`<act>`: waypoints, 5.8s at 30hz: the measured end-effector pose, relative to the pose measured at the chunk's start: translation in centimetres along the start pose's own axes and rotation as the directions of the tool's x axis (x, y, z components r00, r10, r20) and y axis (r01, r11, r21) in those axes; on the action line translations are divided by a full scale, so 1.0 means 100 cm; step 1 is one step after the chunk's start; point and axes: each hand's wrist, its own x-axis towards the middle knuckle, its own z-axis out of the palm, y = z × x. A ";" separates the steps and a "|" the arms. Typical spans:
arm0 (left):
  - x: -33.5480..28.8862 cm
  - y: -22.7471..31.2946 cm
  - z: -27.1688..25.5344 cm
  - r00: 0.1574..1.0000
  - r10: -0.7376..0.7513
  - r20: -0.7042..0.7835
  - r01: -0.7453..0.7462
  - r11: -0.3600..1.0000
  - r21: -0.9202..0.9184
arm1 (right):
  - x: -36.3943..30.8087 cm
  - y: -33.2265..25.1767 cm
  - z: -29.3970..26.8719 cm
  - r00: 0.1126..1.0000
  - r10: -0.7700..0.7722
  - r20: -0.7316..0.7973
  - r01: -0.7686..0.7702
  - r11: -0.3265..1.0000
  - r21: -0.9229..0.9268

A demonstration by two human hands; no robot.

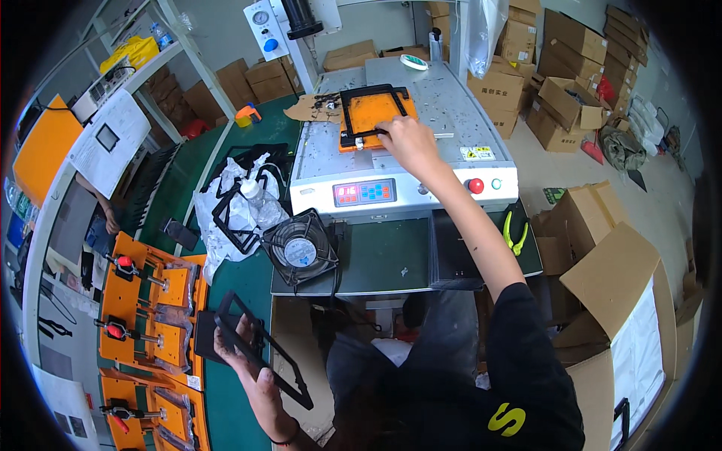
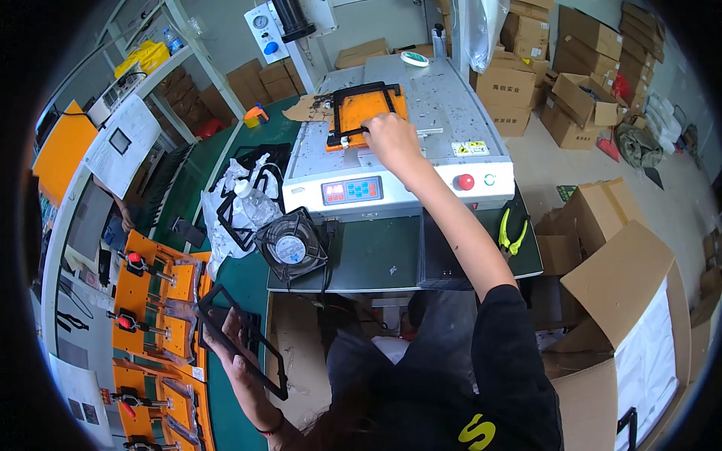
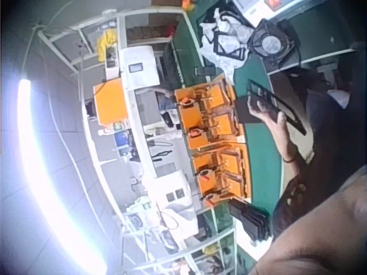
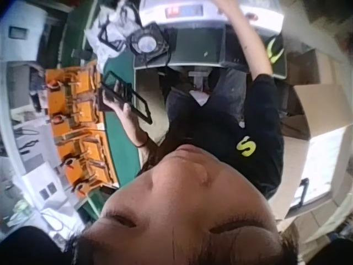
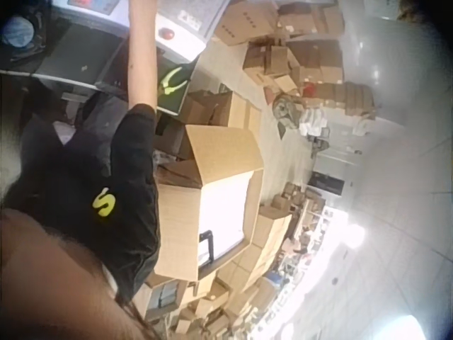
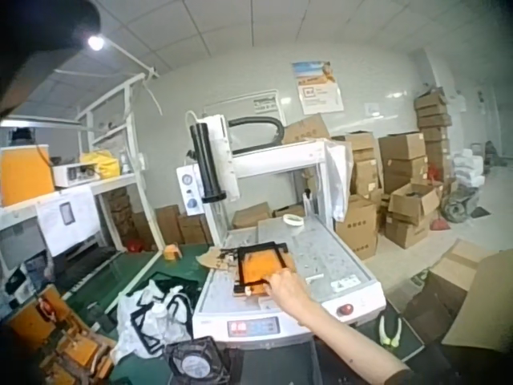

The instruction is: The person assembles black electronic devices by attaching frames to the main units. They retrieve frames from a cardboard box, place them on a machine, and then fit them onto the devices using a manual press jig. The finished units are stacked on the workbench.

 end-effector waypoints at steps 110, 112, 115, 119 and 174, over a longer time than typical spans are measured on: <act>-0.008 -0.034 -0.015 0.957 -0.245 0.155 0.277 0.929 -0.245 | 0.072 0.007 -0.032 0.841 -0.191 0.506 0.147 0.981 0.126; -0.008 -0.031 -0.018 0.961 -0.246 0.127 0.270 0.932 -0.242 | 0.084 -0.014 -0.040 0.917 -0.284 0.281 0.297 0.955 -0.007; -0.012 -0.027 -0.028 0.974 -0.197 0.109 0.210 0.971 -0.118 | 0.100 -0.062 -0.048 0.925 -0.351 0.143 0.349 0.936 0.040; -0.017 -0.021 -0.037 0.976 -0.203 0.084 0.214 0.966 -0.143 | 0.129 -0.120 -0.002 0.830 -0.550 0.096 0.545 0.835 0.075; -0.050 -0.038 0.064 0.484 -0.177 0.857 0.466 0.881 -0.082 | -0.251 -0.010 -0.388 0.879 0.223 -0.423 -0.438 0.728 -0.527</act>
